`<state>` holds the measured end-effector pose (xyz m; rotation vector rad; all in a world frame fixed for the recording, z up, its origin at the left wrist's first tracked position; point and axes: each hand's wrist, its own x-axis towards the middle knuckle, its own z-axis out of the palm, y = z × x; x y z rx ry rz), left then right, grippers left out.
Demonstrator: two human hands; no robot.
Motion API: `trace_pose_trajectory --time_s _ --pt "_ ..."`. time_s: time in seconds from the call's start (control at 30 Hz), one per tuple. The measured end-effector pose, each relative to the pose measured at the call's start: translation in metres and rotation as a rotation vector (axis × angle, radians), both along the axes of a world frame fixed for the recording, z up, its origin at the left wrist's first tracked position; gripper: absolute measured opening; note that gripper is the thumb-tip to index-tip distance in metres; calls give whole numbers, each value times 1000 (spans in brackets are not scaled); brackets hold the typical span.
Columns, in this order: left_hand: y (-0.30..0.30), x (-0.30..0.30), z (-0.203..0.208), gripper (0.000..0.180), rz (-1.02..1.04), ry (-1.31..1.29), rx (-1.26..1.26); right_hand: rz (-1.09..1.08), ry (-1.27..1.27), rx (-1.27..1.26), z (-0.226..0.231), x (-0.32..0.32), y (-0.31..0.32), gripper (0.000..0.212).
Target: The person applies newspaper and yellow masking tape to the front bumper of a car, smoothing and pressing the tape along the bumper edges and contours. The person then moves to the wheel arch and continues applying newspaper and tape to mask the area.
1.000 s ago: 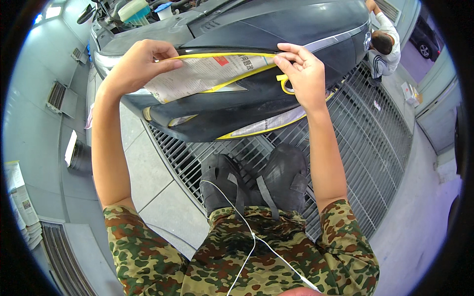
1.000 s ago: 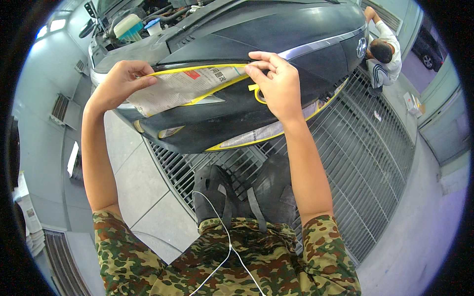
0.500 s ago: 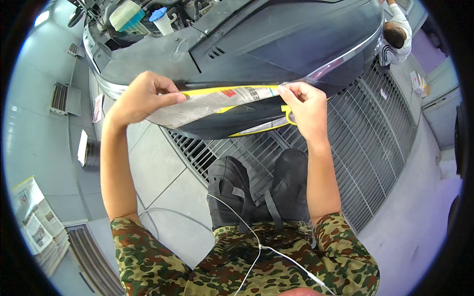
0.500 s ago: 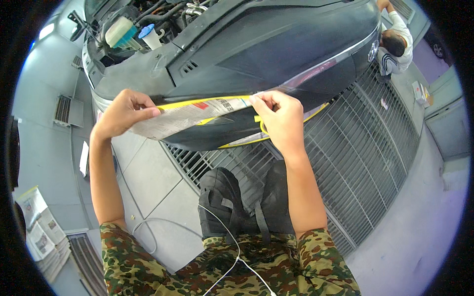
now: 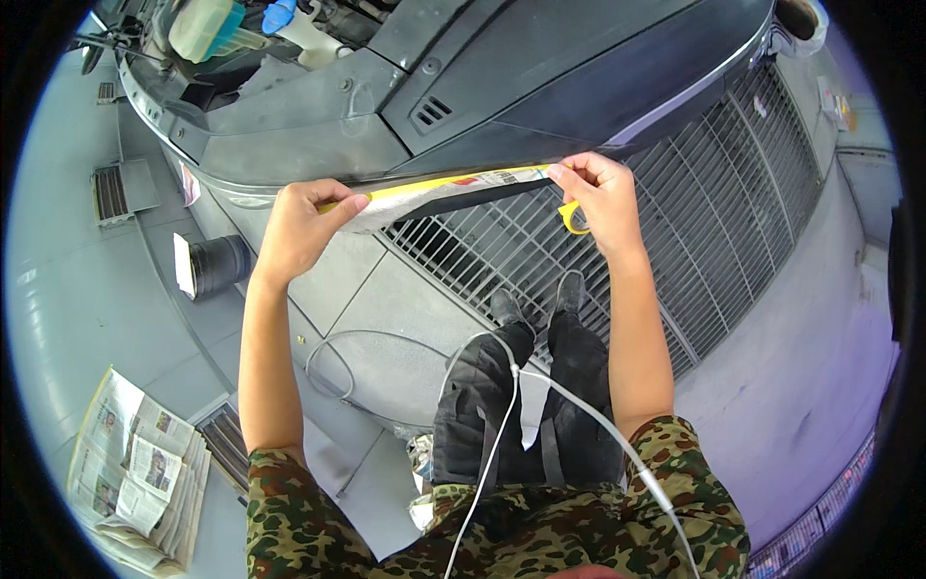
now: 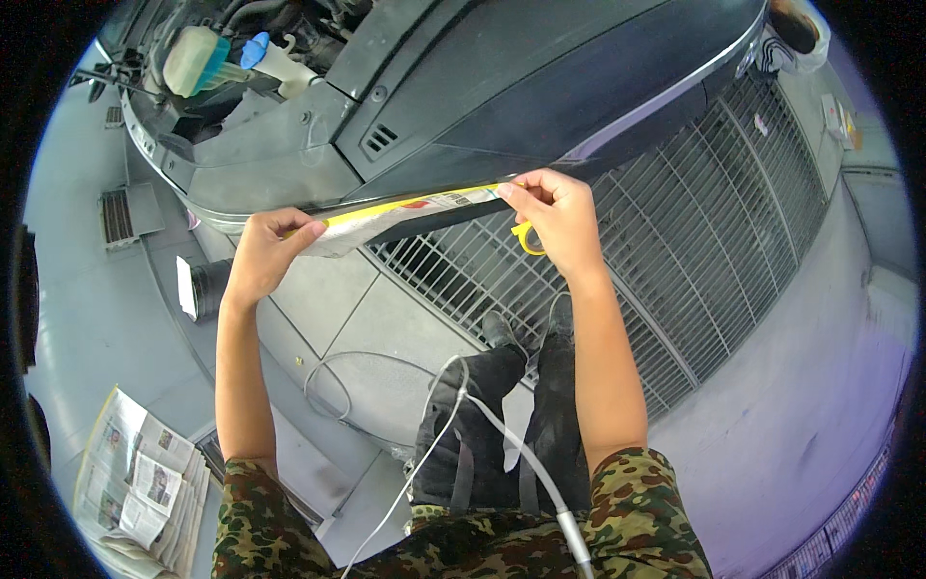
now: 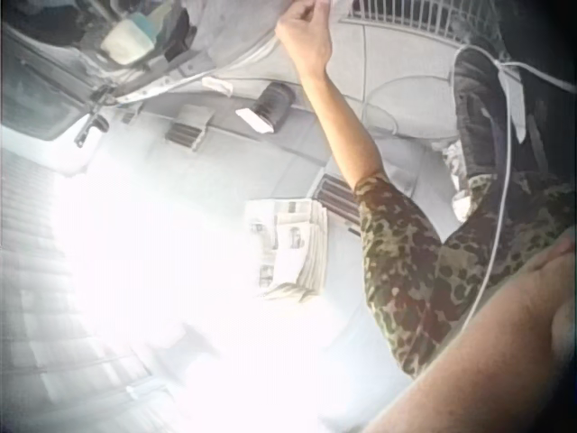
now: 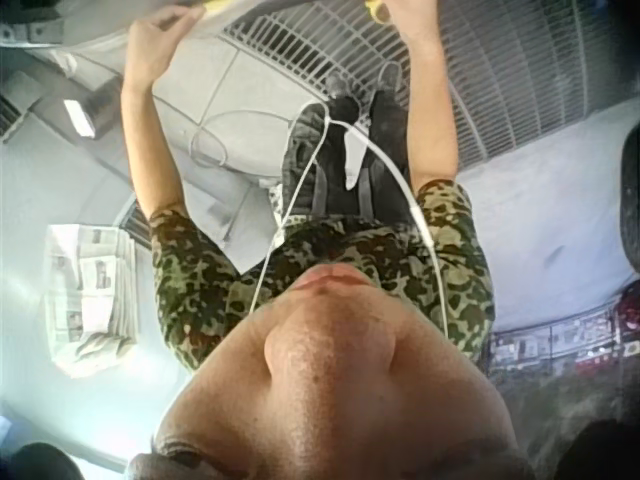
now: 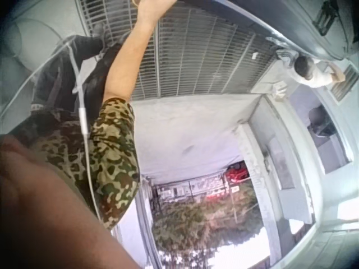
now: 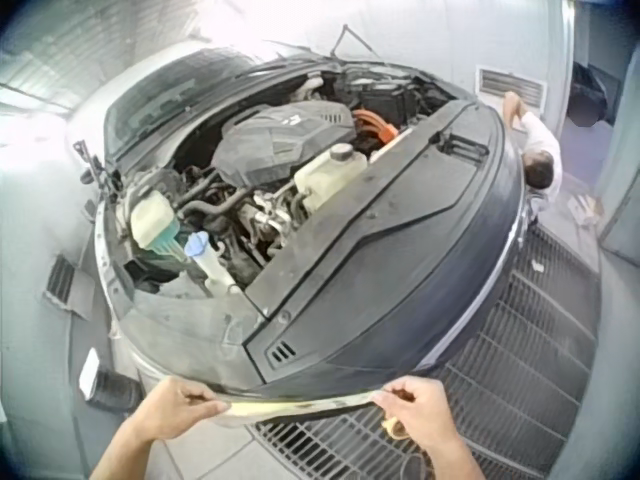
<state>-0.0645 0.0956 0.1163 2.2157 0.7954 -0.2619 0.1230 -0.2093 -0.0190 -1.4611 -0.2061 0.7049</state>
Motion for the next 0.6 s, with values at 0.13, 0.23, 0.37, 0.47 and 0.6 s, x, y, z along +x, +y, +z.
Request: trace_pose_trajectory --time_s 0.13,0.23,0.37,0.47,0.6 --pt "0 6 1 35 -13 19 66 42 -7 -45 9 3 -2 15" --pt "-8 13 2 40 22 26 159 -1 -12 -61 17 0 3 17" --pt "-27 22 4 43 -12 61 439 -45 -17 -104 22 -4 7 19" --pt "-41 20 2 45 -119 23 732 -46 -57 -130 21 -5 8 19" --pt "-43 16 -8 47 -257 -131 991 -45 -108 -92 13 -4 6 22"
